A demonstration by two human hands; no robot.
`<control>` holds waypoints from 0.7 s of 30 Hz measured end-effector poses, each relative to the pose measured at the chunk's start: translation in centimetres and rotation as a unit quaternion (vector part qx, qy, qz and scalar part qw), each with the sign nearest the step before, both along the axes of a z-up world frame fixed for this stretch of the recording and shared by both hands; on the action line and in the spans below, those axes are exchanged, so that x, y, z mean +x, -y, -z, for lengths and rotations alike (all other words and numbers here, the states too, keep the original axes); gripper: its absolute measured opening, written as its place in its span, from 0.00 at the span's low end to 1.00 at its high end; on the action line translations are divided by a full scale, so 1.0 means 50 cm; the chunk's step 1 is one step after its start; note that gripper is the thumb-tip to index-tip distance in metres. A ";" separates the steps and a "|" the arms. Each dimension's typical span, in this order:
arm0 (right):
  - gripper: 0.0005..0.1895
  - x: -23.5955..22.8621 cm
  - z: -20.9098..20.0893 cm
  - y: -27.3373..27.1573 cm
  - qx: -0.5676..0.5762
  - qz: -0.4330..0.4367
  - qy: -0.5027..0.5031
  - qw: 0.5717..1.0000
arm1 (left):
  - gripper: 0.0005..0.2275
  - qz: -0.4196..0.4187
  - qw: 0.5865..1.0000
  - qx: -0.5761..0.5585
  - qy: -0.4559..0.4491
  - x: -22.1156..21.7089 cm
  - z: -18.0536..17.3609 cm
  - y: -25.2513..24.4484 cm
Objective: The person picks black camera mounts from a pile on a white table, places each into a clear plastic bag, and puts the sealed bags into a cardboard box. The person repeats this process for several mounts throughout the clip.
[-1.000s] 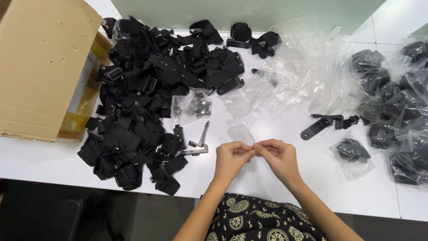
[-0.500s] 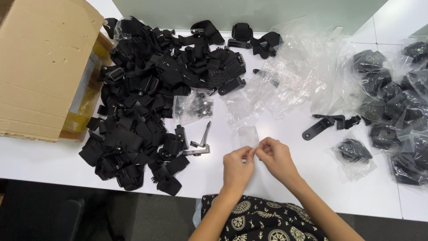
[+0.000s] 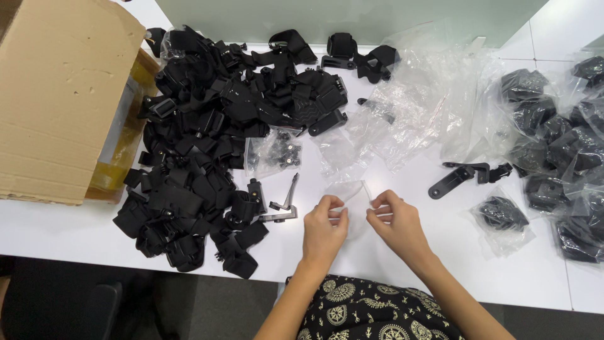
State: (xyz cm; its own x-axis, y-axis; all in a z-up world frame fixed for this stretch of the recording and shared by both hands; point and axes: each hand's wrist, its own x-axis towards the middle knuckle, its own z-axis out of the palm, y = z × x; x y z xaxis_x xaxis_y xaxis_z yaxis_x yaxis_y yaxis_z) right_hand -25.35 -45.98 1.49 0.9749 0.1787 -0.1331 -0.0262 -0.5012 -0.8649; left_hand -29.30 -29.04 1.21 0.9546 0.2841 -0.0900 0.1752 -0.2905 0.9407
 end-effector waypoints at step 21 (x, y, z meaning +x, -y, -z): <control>0.25 -0.013 -0.033 -0.024 -0.231 -0.096 0.176 0.952 | 0.19 0.113 0.961 0.231 0.098 -0.004 -0.017 -0.019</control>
